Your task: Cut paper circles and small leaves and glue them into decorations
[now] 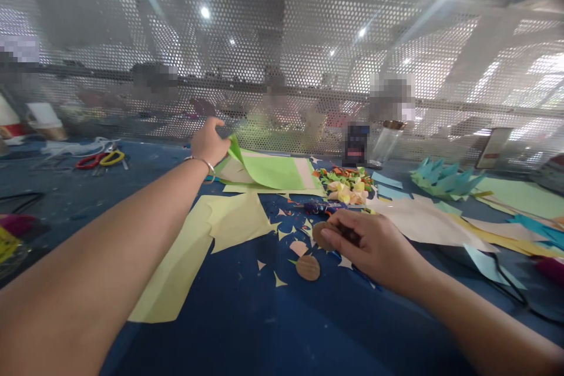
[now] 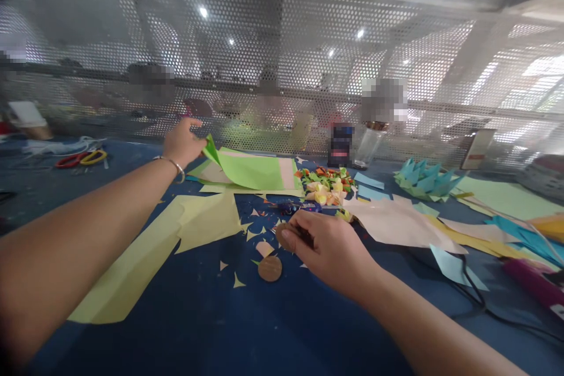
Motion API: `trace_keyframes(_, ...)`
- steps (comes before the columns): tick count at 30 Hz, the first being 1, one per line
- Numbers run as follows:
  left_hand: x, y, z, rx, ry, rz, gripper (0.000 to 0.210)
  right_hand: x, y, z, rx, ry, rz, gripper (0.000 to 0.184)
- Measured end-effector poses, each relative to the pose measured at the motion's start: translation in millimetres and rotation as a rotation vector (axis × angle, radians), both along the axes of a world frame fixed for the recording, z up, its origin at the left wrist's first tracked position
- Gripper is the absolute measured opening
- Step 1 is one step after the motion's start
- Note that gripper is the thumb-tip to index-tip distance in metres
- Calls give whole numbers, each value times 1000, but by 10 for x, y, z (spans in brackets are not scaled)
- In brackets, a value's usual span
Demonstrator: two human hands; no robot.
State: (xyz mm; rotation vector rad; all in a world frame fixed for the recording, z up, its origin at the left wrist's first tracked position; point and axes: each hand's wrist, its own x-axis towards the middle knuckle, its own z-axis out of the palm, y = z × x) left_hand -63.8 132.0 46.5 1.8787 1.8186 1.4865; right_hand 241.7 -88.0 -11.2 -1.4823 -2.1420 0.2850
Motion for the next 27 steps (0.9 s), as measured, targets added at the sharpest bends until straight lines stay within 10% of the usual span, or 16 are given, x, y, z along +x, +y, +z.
trace_keyframes(8, 185, 167, 652, 181, 421, -82, 18, -1, -7, 15, -8, 5, -3, 38)
trace_keyframes(27, -13, -77, 1042, 386, 541, 66, 25, 2, -27, 29, 5, -1, 2, 36)
